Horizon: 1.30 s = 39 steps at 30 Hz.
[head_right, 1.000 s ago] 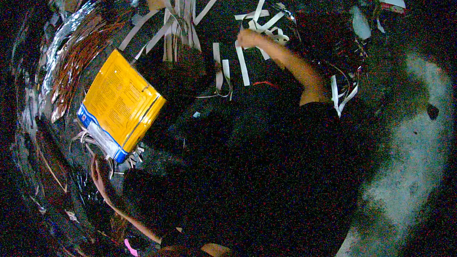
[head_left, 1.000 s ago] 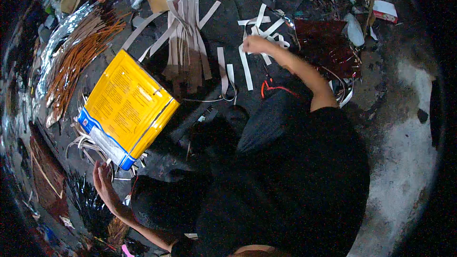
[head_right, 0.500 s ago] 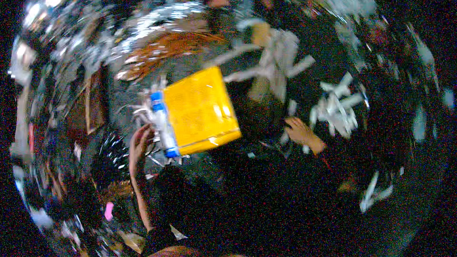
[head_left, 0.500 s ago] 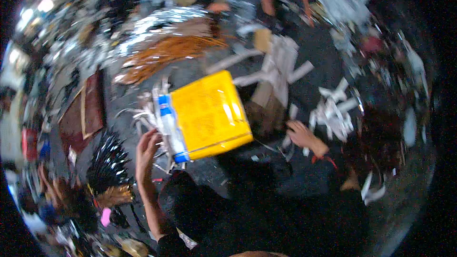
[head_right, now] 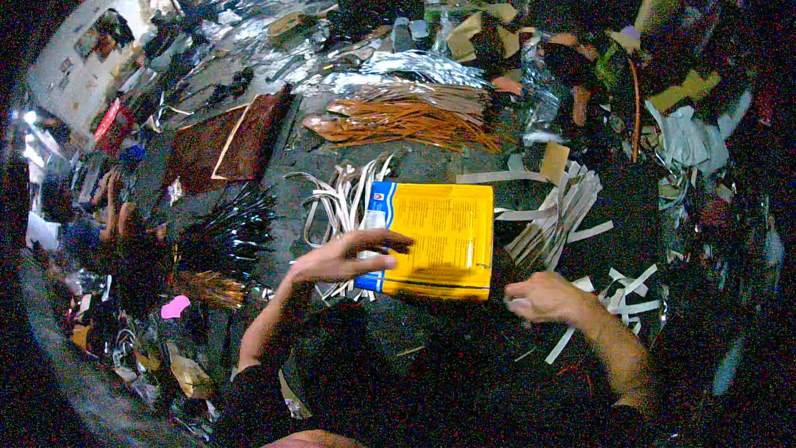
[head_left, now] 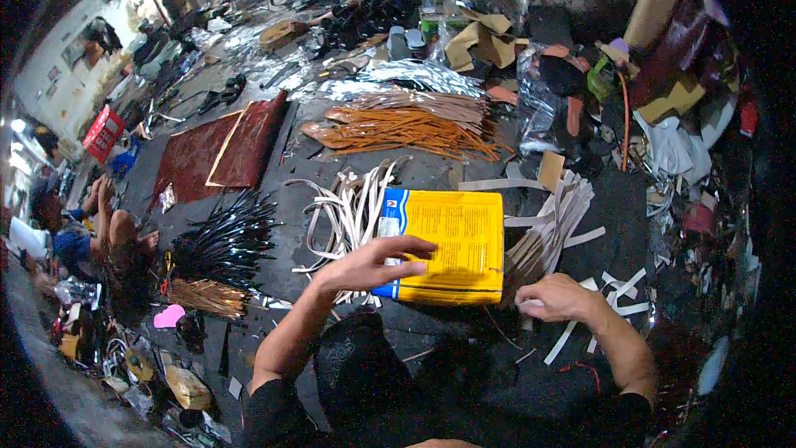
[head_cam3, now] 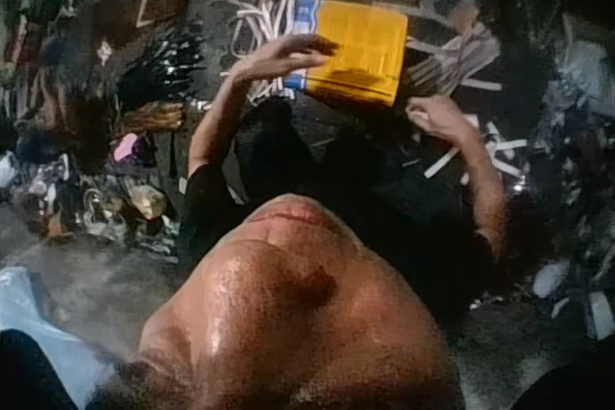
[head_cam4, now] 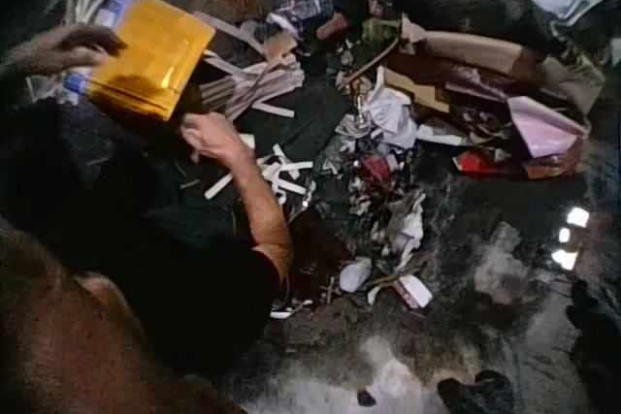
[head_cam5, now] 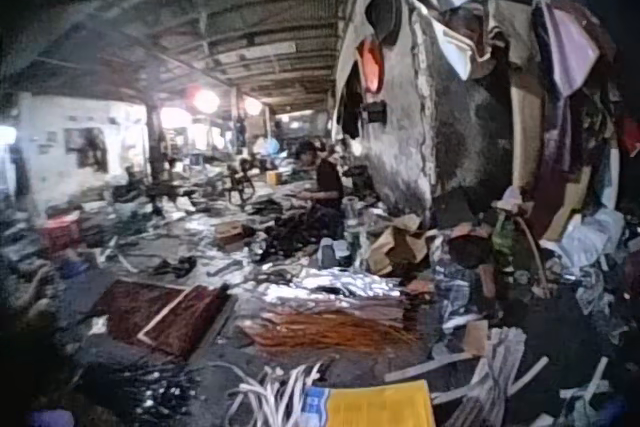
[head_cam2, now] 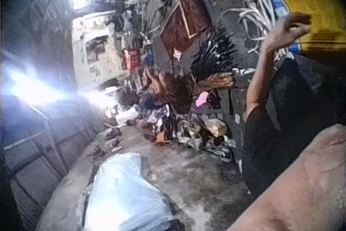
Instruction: The person wraps a yellow and blue rectangular package with white tape. They repeatedly pull strips of tape, place them across the package, and smooth them down by hand. The person works on a cluttered floor with other materials nearby.
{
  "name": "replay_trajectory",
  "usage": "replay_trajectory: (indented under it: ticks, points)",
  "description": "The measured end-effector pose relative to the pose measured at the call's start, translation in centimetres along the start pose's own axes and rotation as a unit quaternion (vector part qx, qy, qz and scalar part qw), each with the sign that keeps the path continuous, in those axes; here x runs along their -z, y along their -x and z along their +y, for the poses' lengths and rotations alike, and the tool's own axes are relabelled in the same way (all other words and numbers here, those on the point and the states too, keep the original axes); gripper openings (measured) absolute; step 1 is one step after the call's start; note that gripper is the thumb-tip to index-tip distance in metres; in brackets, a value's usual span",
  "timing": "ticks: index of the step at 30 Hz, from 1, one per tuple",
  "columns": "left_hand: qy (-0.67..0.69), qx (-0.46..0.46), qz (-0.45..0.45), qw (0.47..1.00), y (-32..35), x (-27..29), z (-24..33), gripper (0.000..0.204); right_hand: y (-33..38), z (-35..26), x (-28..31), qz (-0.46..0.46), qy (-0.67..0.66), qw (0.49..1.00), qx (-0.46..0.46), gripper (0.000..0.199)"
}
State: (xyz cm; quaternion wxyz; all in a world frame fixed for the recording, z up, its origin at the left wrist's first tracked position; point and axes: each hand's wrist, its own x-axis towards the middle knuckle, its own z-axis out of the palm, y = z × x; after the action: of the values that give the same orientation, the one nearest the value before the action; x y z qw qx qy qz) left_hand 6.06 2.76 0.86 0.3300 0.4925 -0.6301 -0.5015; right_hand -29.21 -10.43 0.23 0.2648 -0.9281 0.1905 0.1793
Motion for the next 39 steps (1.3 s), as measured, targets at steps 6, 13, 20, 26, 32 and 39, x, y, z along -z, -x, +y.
replay_trajectory:
  ticks: [6, 13, 20, 26, 32, 39]
  points:
    - [0.081, -0.053, -0.097, 0.991, -3.1, -2.1, 2.4, 0.053, -3.4, -11.7, 6.5, 0.223, 0.301, 0.907, 0.189, 0.012]
    - [-0.062, -0.004, -0.125, 0.990, 0.5, 0.2, 2.3, 0.048, -2.6, -10.2, 7.0, 0.331, 0.261, 0.893, 0.159, 0.021]
    - [0.027, -0.122, -0.033, 0.992, -0.9, -1.6, 2.1, 0.068, -5.4, -10.7, 5.0, 0.331, 0.069, 0.907, 0.249, 0.033]
    - [-0.160, -0.247, 0.208, 0.933, -1.4, -1.7, 2.3, 0.059, -6.0, -10.9, 5.3, 0.279, -0.067, 0.942, 0.172, 0.035]
    - [-0.009, -0.021, -0.112, 0.993, -0.5, -1.3, 2.6, 0.047, -5.7, -11.7, 6.0, 0.146, -0.323, 0.928, 0.113, 0.034]
    - [-0.083, 0.067, -0.067, 0.992, 2.0, 3.0, -1.1, 0.038, -3.8, -5.6, 5.9, 0.180, -0.174, 0.967, -0.038, 0.020]
